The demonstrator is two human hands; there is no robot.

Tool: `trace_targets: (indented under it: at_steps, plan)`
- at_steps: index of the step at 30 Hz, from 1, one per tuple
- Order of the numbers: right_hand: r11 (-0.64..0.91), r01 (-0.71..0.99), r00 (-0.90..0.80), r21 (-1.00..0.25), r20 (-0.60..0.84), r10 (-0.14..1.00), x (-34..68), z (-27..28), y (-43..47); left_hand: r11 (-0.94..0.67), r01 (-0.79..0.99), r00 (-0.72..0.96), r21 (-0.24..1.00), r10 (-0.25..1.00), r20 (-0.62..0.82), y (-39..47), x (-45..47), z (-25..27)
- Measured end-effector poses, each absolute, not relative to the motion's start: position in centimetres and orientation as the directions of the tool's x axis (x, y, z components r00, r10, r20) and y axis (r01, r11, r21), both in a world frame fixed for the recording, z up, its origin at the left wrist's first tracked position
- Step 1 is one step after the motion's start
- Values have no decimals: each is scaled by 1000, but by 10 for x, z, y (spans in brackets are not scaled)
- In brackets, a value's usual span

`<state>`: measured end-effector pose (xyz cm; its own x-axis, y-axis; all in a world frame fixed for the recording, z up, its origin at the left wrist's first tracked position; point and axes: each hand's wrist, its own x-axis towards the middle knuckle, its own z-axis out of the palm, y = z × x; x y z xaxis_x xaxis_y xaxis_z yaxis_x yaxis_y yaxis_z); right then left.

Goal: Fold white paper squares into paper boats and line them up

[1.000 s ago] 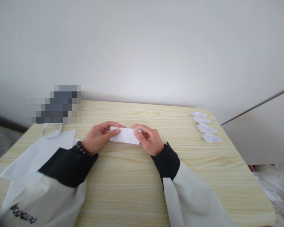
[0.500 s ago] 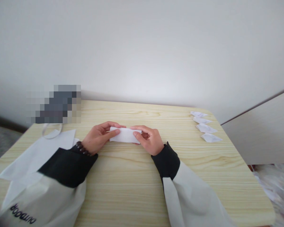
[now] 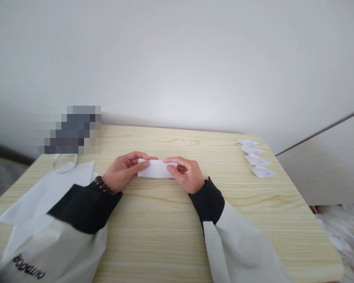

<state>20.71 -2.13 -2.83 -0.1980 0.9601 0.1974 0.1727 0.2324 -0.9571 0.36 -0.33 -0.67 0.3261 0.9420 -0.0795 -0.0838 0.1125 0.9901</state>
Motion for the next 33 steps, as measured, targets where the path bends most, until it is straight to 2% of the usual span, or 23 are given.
trace_targets:
  at_steps: [13,22,33]
  plan:
    - [218,151,-188,-964,188,964,206,-27,-22,102,-63,329,993,941,-76,-3,3,-9]
    - [290,326,-197,-900,236,952,204,-18,-25,-19,83,223,996,975,0,-2,7,-12]
    - [291,334,-202,-897,233,951,205,-20,-24,7,108,217,994,976,-31,-3,8,-11]
